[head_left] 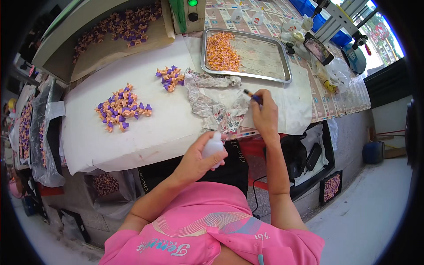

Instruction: Manually assembling small purple and orange toy components using a liquid applicator at a factory workbench.

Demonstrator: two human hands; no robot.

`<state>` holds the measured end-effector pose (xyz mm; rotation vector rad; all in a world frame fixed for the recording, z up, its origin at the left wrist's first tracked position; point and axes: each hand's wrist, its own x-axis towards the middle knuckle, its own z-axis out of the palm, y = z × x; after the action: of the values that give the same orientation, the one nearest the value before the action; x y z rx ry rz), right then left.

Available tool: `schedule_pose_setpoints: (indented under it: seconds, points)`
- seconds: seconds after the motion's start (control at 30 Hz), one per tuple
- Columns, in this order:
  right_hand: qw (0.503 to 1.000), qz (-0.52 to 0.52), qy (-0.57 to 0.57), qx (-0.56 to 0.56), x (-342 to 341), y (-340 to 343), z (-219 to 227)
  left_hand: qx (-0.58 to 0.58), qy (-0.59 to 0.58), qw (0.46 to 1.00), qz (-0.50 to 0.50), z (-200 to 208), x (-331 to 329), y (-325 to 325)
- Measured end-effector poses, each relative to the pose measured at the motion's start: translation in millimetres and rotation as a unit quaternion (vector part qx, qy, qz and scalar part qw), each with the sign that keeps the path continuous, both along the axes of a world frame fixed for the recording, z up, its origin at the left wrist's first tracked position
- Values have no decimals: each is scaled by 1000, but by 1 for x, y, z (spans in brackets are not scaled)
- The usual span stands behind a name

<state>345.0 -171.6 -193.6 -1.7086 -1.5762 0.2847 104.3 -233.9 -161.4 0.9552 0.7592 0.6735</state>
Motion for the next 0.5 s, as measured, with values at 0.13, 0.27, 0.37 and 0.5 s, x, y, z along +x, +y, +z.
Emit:
schedule_pose_setpoints:
  seconds: [0.13,0.27,0.37,0.5]
  points:
    - [981,2,187,53,27,-35,-4,-22,21,998,-63,-23,31,-12]
    - [949,79,304,-24,48,-100,-27,-41,21,994,-100,-54,71,-25]
    - [903,25,415,-113,67,-141,-65,-29,48,991,-124,-72,101,-32]
    - [852,-53,490,-178,78,-169,-101,-11,92,984,-152,-93,133,-49]
